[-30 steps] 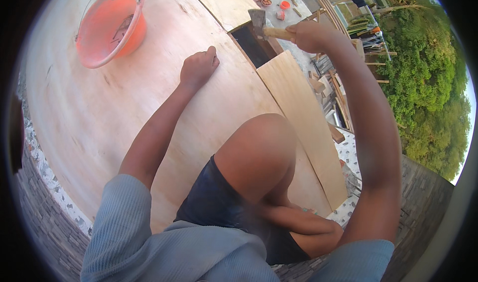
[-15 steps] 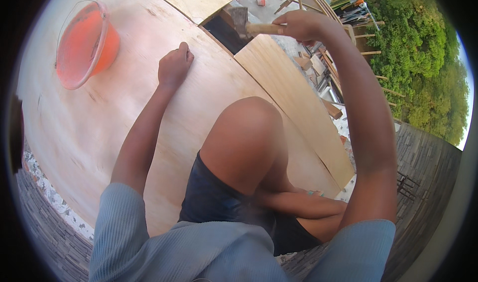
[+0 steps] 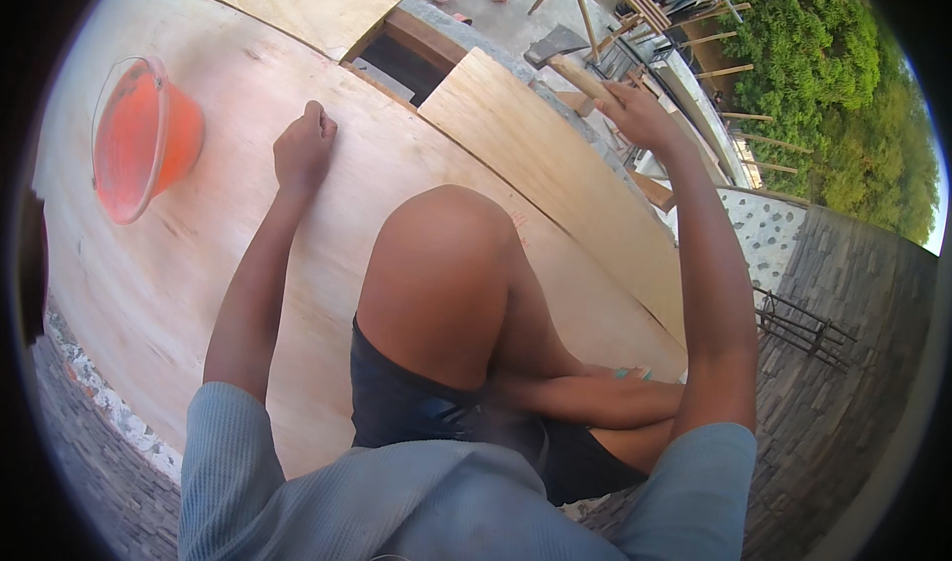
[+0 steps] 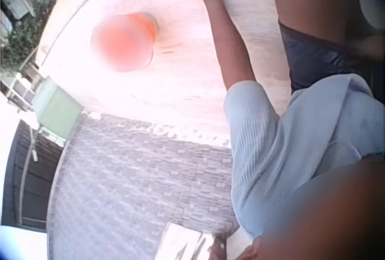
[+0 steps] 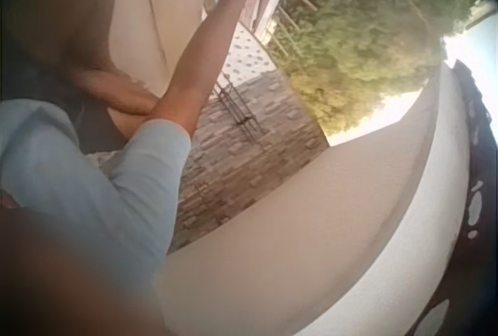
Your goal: The person positions and aligns wooden planks on a construction surface, then uses a hammer to drive nails into the planks to secure them in place.
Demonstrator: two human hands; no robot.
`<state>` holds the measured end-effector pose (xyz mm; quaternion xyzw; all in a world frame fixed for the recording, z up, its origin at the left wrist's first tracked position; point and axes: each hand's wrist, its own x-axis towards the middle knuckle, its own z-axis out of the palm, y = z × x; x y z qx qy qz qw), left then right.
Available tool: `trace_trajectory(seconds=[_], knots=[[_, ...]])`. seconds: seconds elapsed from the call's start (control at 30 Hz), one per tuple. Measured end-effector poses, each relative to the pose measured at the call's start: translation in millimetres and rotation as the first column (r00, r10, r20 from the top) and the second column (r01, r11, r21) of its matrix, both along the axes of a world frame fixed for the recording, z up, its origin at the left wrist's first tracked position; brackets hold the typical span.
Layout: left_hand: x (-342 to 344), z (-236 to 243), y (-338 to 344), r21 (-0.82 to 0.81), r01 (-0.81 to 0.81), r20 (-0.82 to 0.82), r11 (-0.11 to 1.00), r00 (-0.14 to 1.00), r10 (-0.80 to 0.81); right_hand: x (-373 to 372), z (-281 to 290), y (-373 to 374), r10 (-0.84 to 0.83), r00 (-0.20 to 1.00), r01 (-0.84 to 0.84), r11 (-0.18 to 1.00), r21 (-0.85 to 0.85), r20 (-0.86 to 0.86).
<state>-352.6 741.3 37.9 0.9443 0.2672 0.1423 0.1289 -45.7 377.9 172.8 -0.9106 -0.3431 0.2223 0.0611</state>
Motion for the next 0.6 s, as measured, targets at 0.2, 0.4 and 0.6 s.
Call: trace_trajectory(seconds=[0.2, 0.4, 0.6], knots=[[1, 2, 0, 0.013, -0.01, -0.045, 1.0, 0.999, 0.011, 5, -10, -12, 0.098, 0.995, -0.1, 0.985, -0.143, -0.022], [-1, -20, 9, 0.047, -0.017, -0.07, 0.999, 0.997, 0.02, -40, -45, -49, -0.072, 0.995, 0.074, 0.997, -0.017, 0.07], [2, -38, 30, 0.07, -0.119, -0.216, 0.99, 0.968, 0.132, -118, -45, -82, -0.453, 0.882, 0.389, 0.853, 0.347, 0.126]])
